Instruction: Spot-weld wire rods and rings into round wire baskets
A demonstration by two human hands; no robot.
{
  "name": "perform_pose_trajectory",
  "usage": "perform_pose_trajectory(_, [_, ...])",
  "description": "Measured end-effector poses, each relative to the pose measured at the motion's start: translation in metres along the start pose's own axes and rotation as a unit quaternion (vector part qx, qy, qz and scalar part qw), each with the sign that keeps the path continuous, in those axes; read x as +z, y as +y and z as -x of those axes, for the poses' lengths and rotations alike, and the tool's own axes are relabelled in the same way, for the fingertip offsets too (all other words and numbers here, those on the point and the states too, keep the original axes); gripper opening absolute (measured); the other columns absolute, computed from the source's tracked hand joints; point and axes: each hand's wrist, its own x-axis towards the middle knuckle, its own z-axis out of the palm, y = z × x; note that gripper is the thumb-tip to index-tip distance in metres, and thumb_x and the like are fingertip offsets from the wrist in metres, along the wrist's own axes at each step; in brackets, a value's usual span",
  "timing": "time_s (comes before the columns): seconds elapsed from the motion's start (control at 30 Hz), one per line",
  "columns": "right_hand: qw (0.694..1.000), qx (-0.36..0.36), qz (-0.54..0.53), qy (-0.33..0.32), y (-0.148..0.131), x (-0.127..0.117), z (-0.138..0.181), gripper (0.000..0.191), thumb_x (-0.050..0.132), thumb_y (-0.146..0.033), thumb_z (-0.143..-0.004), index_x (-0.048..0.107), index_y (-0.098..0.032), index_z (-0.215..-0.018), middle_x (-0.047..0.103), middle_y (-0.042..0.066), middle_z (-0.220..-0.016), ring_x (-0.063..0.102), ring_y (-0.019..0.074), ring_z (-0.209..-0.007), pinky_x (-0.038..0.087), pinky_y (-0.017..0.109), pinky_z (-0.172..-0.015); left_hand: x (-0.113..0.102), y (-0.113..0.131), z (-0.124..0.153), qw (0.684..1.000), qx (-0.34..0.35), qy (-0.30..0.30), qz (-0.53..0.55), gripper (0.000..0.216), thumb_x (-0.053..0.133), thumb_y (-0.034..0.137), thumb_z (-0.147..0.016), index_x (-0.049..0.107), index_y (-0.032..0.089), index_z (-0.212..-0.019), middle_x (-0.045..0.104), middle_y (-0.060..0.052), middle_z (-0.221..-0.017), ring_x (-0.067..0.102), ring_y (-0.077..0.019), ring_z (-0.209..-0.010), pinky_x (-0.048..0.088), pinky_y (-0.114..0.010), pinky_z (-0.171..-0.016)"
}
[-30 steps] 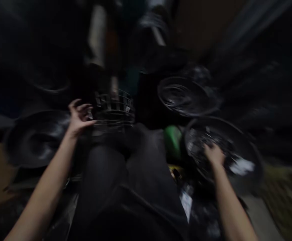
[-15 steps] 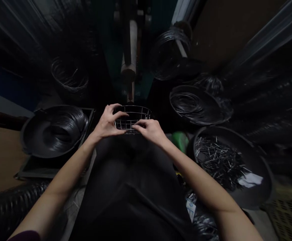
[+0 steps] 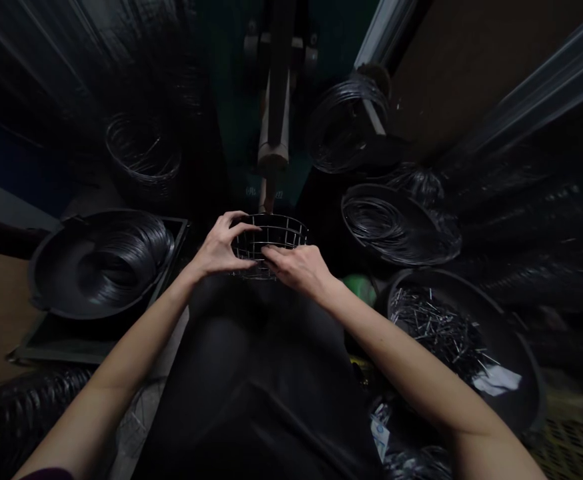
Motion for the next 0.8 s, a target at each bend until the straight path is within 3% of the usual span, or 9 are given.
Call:
perform_pose_trajectory(0.23, [0.998, -0.034, -0.015, 0.049, 0.003, -0.006, 0.008, 0.033, 0.045, -0.034, -0.098, 0.071, -0.030, -0.118, 0.074, 0.000, -0.113, 0.068, 0.0140, -0.064, 0.033, 0.026, -0.051, -0.005, 0.010, 0.006, 1.000, -0.018, 0.008, 0.019, 0.064, 0.086, 0.036, -0.061, 0.063, 0.026, -0.120, 0.046, -0.011, -0.137, 0.047, -0.0340, -0.129, 0.044, -0.053, -0.108])
perform_pose_trajectory(0.6, [1.000, -0.003, -0.006, 0.030, 0.022, -0.011, -0.024, 0.032, 0.047, -0.037, -0.097, 0.071, -0.031, -0.117, 0.075, 0.000, -0.112, 0.069, 0.0151, -0.071, 0.030, 0.025, -0.050, -0.008, -0.006, -0.027, 0.999, -0.033, 0.012, 0.030, 0.066, 0.086, 0.037, -0.059, 0.064, 0.025, -0.120, 0.046, -0.010, -0.132, 0.049, -0.0328, -0.127, 0.044, -0.051, -0.109])
perform_pose_trajectory(0.8, [0.998, 0.025, -0.032, 0.053, 0.018, -0.009, -0.017, 0.032, 0.049, -0.039, -0.098, 0.069, -0.030, -0.120, 0.075, 0.001, -0.112, 0.070, 0.0160, -0.080, 0.034, 0.024, -0.054, -0.013, -0.005, -0.029, 0.997, -0.042, 0.001, 0.057, 0.062, 0.086, 0.040, -0.059, 0.066, 0.021, -0.115, 0.053, -0.009, -0.121, 0.054, -0.0294, -0.119, 0.046, -0.047, -0.107])
